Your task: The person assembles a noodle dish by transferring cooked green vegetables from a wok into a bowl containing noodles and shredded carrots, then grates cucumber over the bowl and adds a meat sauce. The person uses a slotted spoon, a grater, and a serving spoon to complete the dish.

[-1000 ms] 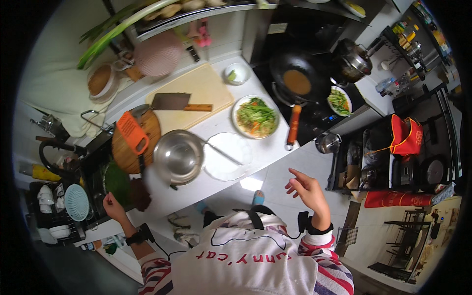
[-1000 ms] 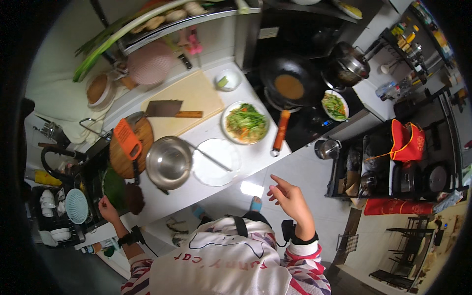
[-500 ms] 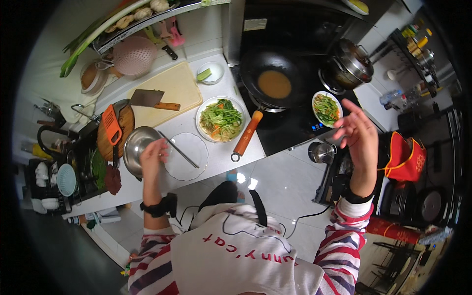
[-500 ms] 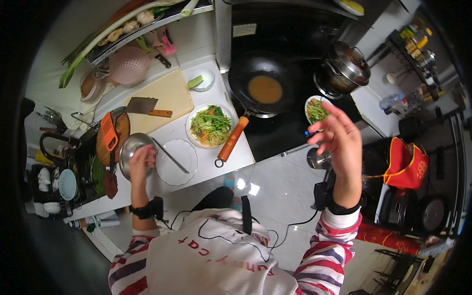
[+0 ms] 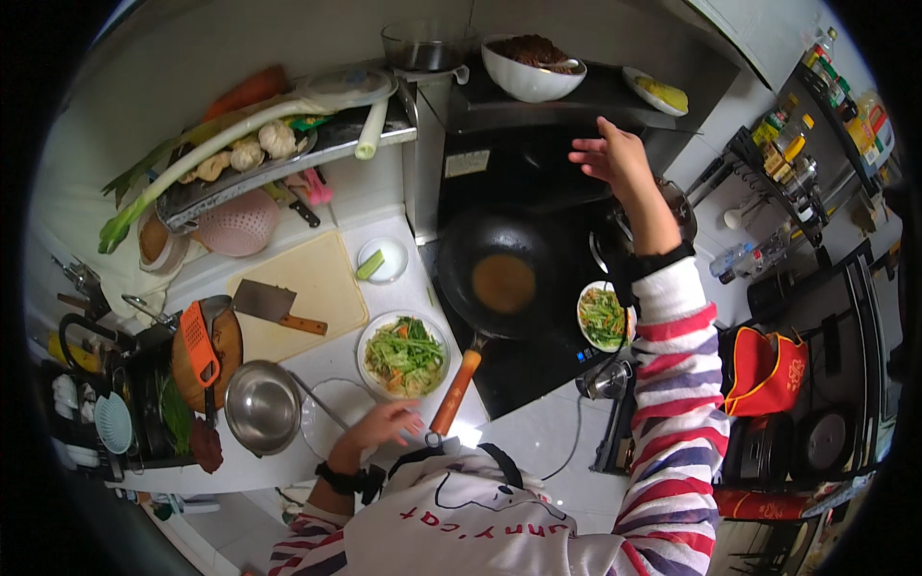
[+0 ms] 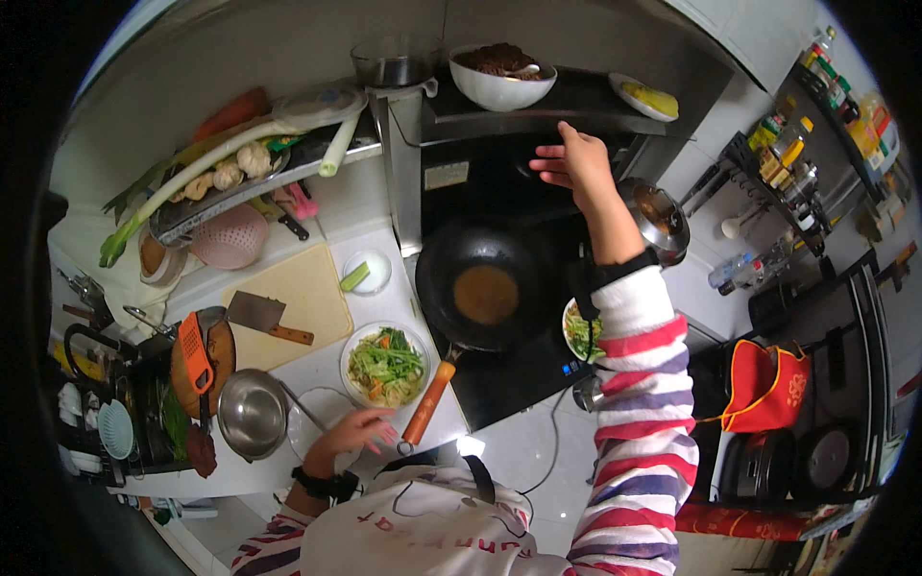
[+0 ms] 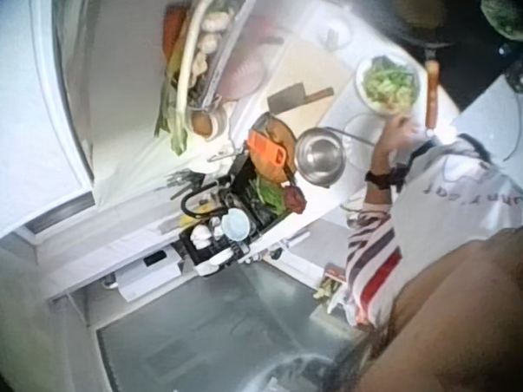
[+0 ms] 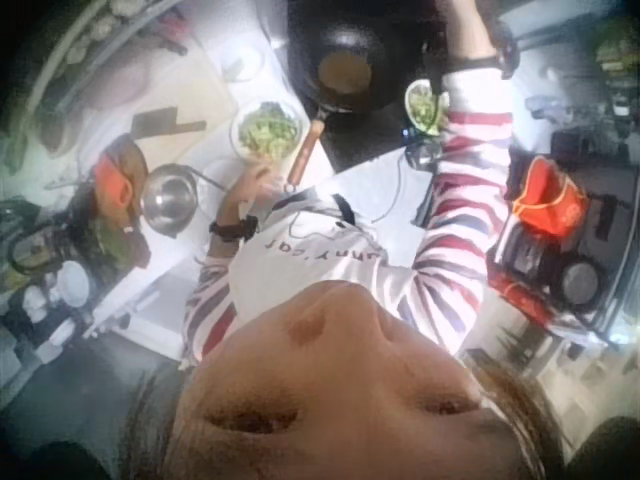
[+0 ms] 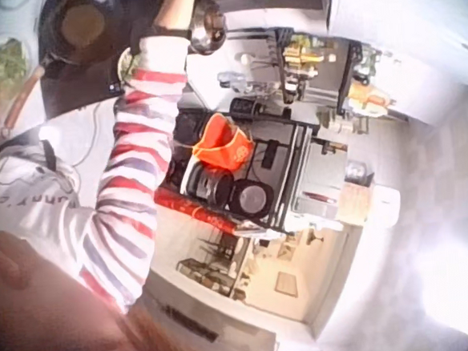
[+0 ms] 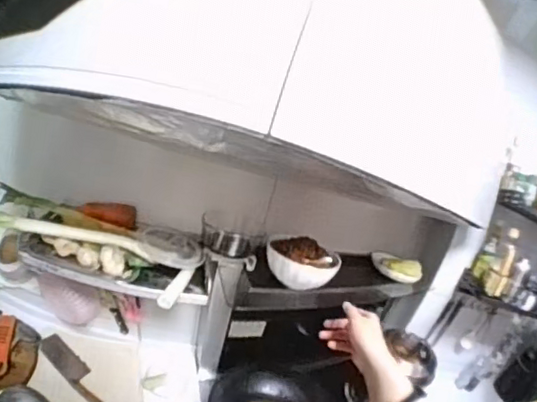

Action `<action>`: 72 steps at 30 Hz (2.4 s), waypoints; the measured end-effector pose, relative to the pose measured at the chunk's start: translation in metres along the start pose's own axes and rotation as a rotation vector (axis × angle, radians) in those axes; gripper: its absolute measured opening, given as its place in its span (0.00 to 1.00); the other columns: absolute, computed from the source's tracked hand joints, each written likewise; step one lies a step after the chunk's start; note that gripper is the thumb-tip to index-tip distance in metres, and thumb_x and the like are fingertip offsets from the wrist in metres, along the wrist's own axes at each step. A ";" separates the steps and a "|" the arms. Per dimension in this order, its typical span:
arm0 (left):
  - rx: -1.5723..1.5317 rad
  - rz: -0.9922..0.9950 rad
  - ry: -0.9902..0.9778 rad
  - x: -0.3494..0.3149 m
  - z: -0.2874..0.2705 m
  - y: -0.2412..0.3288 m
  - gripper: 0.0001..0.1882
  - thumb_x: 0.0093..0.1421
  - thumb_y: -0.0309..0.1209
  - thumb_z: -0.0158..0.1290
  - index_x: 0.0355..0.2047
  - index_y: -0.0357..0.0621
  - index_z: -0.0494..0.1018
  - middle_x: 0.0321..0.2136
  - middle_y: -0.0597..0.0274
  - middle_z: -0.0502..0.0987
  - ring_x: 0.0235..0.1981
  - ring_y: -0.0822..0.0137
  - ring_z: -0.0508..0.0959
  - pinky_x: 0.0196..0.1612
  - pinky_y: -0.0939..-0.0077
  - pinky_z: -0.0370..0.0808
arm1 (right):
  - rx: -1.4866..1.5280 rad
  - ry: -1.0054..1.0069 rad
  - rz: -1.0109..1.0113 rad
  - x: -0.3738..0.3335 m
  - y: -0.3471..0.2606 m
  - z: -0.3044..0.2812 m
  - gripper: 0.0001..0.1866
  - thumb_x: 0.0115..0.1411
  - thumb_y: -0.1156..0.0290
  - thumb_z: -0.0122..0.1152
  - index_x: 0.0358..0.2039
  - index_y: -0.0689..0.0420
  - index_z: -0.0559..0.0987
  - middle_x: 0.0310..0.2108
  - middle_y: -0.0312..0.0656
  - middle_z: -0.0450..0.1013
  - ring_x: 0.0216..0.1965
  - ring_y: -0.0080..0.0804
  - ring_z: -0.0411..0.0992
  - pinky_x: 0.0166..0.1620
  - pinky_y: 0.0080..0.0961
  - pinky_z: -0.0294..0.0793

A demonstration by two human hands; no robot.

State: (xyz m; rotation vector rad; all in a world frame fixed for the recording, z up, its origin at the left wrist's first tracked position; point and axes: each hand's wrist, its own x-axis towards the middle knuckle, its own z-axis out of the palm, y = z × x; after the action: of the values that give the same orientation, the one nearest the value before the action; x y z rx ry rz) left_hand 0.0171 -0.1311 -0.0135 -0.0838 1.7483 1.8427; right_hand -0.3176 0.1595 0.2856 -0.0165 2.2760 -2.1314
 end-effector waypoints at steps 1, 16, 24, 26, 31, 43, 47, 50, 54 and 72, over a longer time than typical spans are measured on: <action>-0.062 -0.046 -0.064 0.005 0.007 0.003 0.21 0.62 0.35 0.49 0.53 0.38 0.63 0.34 0.61 0.75 0.33 0.74 0.75 0.30 0.79 0.76 | 0.002 0.008 -0.034 0.016 -0.002 0.009 0.25 0.64 0.58 0.45 0.53 0.65 0.61 0.33 0.50 0.75 0.27 0.37 0.76 0.25 0.25 0.76; 0.027 0.006 0.078 0.021 0.020 0.023 0.23 0.61 0.33 0.50 0.54 0.36 0.63 0.37 0.61 0.76 0.36 0.73 0.76 0.36 0.80 0.73 | 0.561 -0.244 0.274 0.102 -0.033 0.039 0.27 0.62 0.65 0.40 0.58 0.64 0.51 0.54 0.71 0.52 0.43 0.71 0.68 0.38 0.44 0.80; -0.202 0.030 0.349 0.011 0.034 0.024 0.19 0.62 0.28 0.47 0.53 0.39 0.65 0.39 0.60 0.77 0.36 0.70 0.77 0.36 0.78 0.75 | 0.489 -0.274 0.266 0.097 -0.038 0.031 0.25 0.61 0.65 0.42 0.57 0.58 0.56 0.55 0.71 0.48 0.48 0.77 0.61 0.35 0.44 0.81; -0.186 0.085 0.379 0.006 0.034 0.024 0.18 0.62 0.25 0.46 0.53 0.39 0.65 0.40 0.59 0.76 0.37 0.70 0.77 0.37 0.77 0.75 | 0.482 -0.255 0.267 0.087 -0.037 0.024 0.25 0.61 0.66 0.41 0.57 0.60 0.54 0.55 0.72 0.47 0.48 0.76 0.62 0.36 0.44 0.81; -0.180 0.124 0.485 -0.005 0.040 0.040 0.17 0.62 0.23 0.45 0.51 0.39 0.66 0.40 0.59 0.77 0.39 0.69 0.77 0.38 0.75 0.75 | 0.472 -0.269 0.309 0.057 -0.040 -0.011 0.25 0.62 0.68 0.41 0.57 0.64 0.53 0.53 0.70 0.54 0.45 0.72 0.65 0.34 0.41 0.82; -0.192 0.321 0.600 0.008 0.079 0.083 0.17 0.61 0.27 0.48 0.51 0.36 0.67 0.42 0.57 0.76 0.42 0.70 0.76 0.41 0.75 0.75 | 0.561 -0.543 0.317 -0.083 -0.019 -0.145 0.27 0.63 0.66 0.36 0.57 0.72 0.52 0.49 0.77 0.57 0.45 0.71 0.66 0.42 0.41 0.80; -0.287 0.398 0.472 0.009 0.113 0.095 0.19 0.62 0.26 0.47 0.54 0.36 0.64 0.44 0.54 0.74 0.44 0.66 0.75 0.44 0.73 0.74 | 0.415 -0.459 0.328 -0.141 0.015 -0.183 0.25 0.62 0.69 0.36 0.54 0.76 0.55 0.42 0.72 0.66 0.39 0.60 0.73 0.40 0.34 0.81; -0.298 0.414 0.268 0.019 0.147 0.102 0.22 0.62 0.24 0.45 0.57 0.37 0.59 0.49 0.52 0.70 0.49 0.62 0.73 0.47 0.70 0.73 | 0.295 -0.295 0.463 -0.177 0.047 -0.201 0.21 0.56 0.74 0.40 0.45 0.81 0.62 0.33 0.62 0.72 0.30 0.47 0.77 0.35 0.34 0.83; -0.534 0.421 -0.007 0.050 0.195 0.104 0.26 0.63 0.29 0.43 0.61 0.41 0.52 0.55 0.50 0.63 0.55 0.59 0.67 0.53 0.62 0.70 | 0.289 -0.359 0.538 -0.212 0.092 -0.202 0.28 0.50 0.80 0.42 0.53 0.74 0.55 0.42 0.61 0.69 0.34 0.46 0.76 0.34 0.36 0.83; -0.989 0.306 0.187 -0.040 0.097 0.057 0.37 0.49 0.23 0.50 0.60 0.41 0.50 0.56 0.54 0.62 0.57 0.55 0.64 0.56 0.56 0.66 | 0.386 -0.566 0.513 -0.309 0.197 -0.018 0.30 0.66 0.54 0.41 0.61 0.60 0.54 0.50 0.47 0.68 0.47 0.33 0.71 0.43 0.35 0.77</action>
State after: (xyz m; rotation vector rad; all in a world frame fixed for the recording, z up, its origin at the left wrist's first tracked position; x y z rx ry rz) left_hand 0.0581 -0.0534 0.0680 -0.3961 0.8138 2.8383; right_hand -0.0071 0.1981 0.0929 -0.0219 1.3627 -1.9235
